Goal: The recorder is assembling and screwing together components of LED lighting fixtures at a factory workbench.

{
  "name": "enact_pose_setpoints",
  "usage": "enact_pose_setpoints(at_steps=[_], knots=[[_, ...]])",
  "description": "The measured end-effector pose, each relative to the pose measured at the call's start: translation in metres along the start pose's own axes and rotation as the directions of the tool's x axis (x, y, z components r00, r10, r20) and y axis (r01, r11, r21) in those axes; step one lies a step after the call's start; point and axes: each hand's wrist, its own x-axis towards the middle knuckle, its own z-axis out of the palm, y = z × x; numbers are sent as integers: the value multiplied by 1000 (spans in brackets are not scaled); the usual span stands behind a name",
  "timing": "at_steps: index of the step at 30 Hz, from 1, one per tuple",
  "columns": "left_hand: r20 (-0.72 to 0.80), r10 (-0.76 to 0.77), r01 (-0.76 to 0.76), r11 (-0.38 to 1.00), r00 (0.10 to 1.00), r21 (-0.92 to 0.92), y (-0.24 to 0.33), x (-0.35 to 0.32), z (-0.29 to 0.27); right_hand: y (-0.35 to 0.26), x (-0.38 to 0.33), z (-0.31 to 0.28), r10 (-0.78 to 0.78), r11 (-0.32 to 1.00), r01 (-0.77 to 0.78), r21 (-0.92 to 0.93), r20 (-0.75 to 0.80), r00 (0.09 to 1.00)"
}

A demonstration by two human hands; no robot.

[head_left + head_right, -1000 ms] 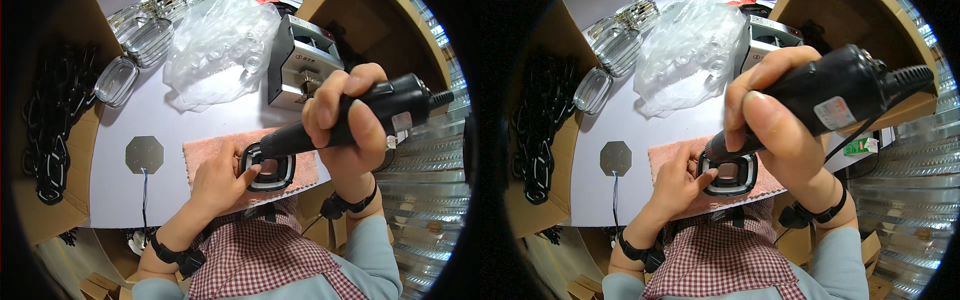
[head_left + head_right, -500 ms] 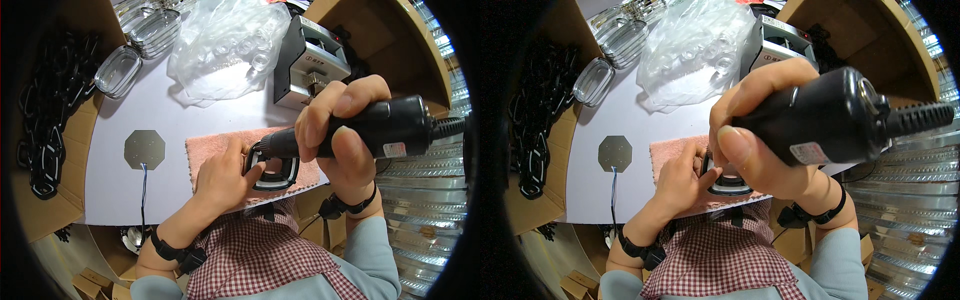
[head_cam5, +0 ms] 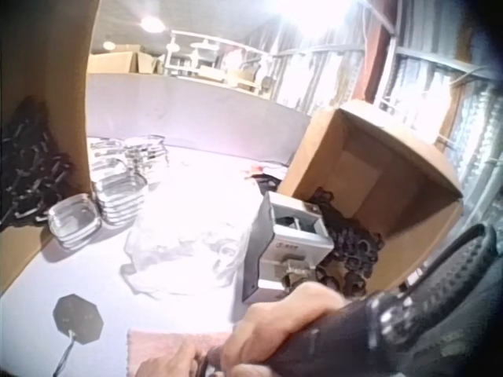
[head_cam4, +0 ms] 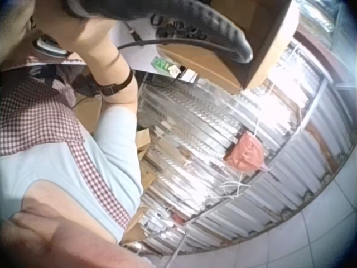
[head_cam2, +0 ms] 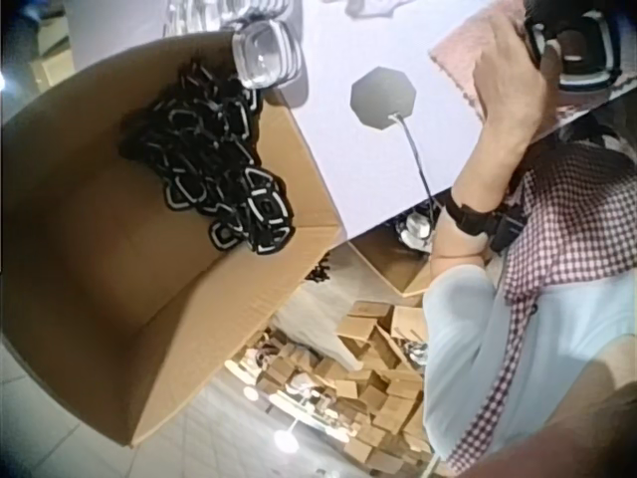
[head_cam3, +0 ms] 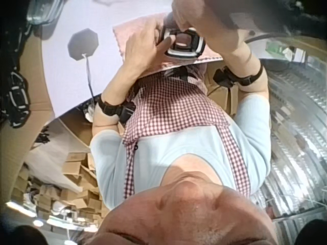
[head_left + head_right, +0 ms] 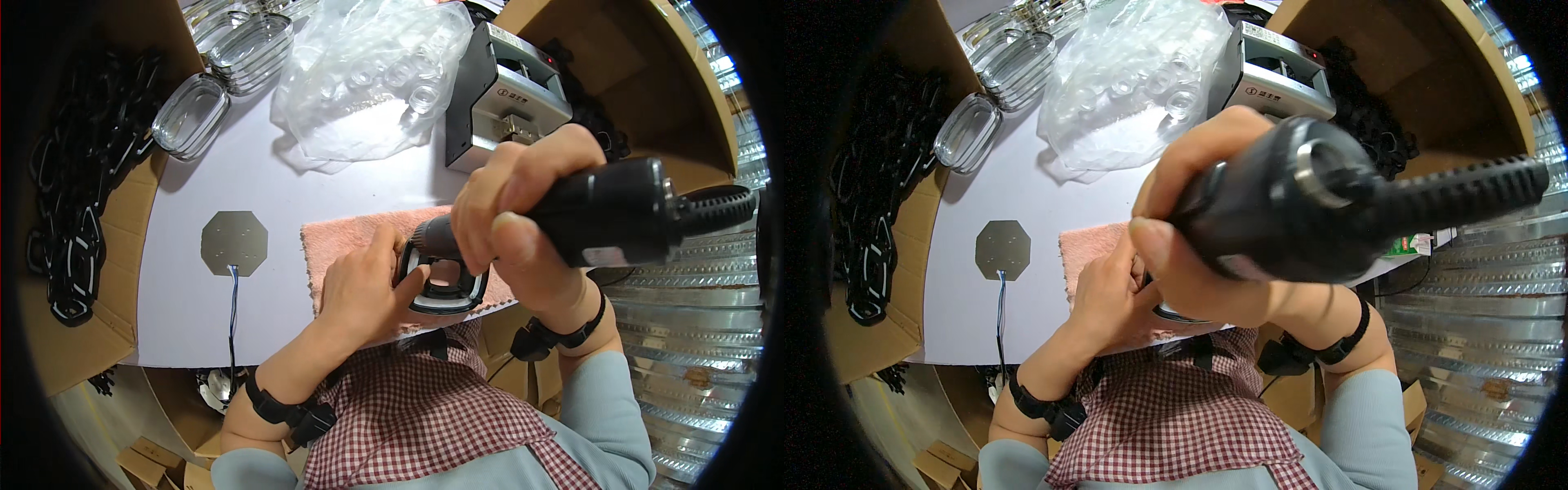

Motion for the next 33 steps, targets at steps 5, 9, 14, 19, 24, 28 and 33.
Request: enact_pose_setpoints(at_steps=[5,9,14,19,24,28,33], knots=[[3,26,-26,999,1000,38,-5,0,6,-3,2,-6,131,987,-131,-98,-1,991],[-79,234,-224,968,969,118,-12,1,12,4,13,5,-142,976,168,-135,189,972],[-66,-19,15,998,998,-56,8,-6,-11,-29,13,-40,-131,981,146,131,-116,985],[-109,-23,14,996,994,-82,5,1,-5,-27,19,-102,-321,936,346,-61,-551,770],[-47,-103,94,983,994,-158,5,1,-9,4,20,-106,-352,935,306,-178,-563,748],[-77,-19,4,981,997,-196,-9,2,-3,5,19,-106,-286,958,265,-108,-306,908],[11,-78,78,980,997,-180,-13,5,-5,4,13,-106,-244,969,218,-118,-310,919]])
